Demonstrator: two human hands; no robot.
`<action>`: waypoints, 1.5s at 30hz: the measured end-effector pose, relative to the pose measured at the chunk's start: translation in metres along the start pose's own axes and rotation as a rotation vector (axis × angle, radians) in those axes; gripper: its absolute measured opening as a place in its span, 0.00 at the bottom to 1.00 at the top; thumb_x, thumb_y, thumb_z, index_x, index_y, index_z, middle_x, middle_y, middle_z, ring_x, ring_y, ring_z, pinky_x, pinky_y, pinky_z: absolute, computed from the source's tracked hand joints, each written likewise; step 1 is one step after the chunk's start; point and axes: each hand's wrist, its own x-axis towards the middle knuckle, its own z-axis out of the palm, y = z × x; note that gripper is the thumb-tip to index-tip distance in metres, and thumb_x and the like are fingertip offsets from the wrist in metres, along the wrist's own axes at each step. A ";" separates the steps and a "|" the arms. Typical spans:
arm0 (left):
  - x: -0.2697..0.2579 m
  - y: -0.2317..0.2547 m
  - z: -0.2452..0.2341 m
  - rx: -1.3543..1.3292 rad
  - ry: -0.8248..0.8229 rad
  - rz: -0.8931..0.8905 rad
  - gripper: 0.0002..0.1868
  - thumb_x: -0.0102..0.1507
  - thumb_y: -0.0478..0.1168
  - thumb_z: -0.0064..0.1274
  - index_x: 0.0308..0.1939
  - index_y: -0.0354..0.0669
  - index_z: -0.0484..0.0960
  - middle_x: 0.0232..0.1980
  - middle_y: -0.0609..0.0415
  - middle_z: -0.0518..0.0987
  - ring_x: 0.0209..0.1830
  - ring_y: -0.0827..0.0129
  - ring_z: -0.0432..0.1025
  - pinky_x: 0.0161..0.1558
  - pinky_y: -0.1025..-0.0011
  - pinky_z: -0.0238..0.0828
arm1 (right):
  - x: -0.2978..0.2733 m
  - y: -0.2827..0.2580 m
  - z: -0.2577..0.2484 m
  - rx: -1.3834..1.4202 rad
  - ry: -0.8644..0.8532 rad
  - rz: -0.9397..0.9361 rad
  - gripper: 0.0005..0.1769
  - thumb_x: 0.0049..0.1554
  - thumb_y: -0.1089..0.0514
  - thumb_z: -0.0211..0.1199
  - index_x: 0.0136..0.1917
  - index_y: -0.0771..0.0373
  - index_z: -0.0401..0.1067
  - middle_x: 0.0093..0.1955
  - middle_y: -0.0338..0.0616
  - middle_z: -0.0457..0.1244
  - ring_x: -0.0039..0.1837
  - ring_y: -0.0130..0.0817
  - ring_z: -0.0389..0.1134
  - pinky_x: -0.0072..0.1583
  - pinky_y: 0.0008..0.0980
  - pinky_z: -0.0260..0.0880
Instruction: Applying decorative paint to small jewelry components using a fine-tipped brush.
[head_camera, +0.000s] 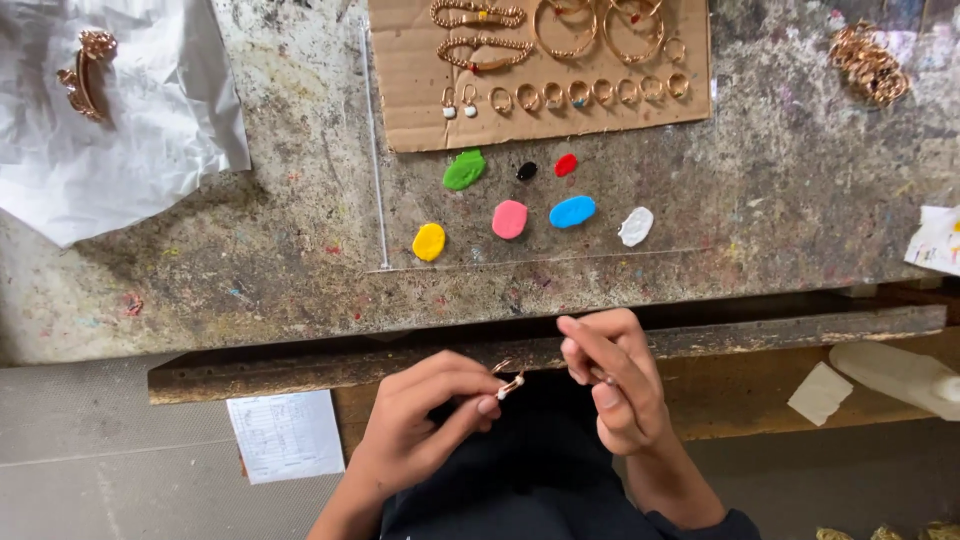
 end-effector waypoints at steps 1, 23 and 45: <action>-0.004 0.000 0.002 -0.002 0.004 0.006 0.05 0.67 0.32 0.53 0.45 0.37 0.83 0.40 0.48 0.81 0.33 0.69 0.78 0.36 0.77 0.79 | -0.009 0.005 0.000 -0.004 -0.004 -0.005 0.28 0.73 0.48 0.40 0.74 0.72 0.61 0.59 0.51 0.57 0.40 0.27 0.58 0.41 0.23 0.62; -0.024 -0.028 0.005 -0.041 0.388 -0.150 0.05 0.64 0.32 0.54 0.41 0.37 0.85 0.40 0.46 0.82 0.20 0.72 0.82 0.20 0.85 0.78 | 0.154 -0.019 -0.005 -0.730 0.091 -0.179 0.08 0.68 0.61 0.60 0.54 0.71 0.72 0.52 0.53 0.67 0.55 0.48 0.67 0.60 0.41 0.66; -0.017 -0.029 0.007 0.051 0.413 -0.225 0.06 0.64 0.34 0.54 0.42 0.41 0.86 0.36 0.53 0.84 0.23 0.76 0.85 0.28 0.86 0.82 | 0.164 -0.011 0.007 -0.847 0.046 -0.214 0.08 0.68 0.65 0.60 0.49 0.73 0.72 0.47 0.54 0.69 0.50 0.48 0.68 0.57 0.43 0.63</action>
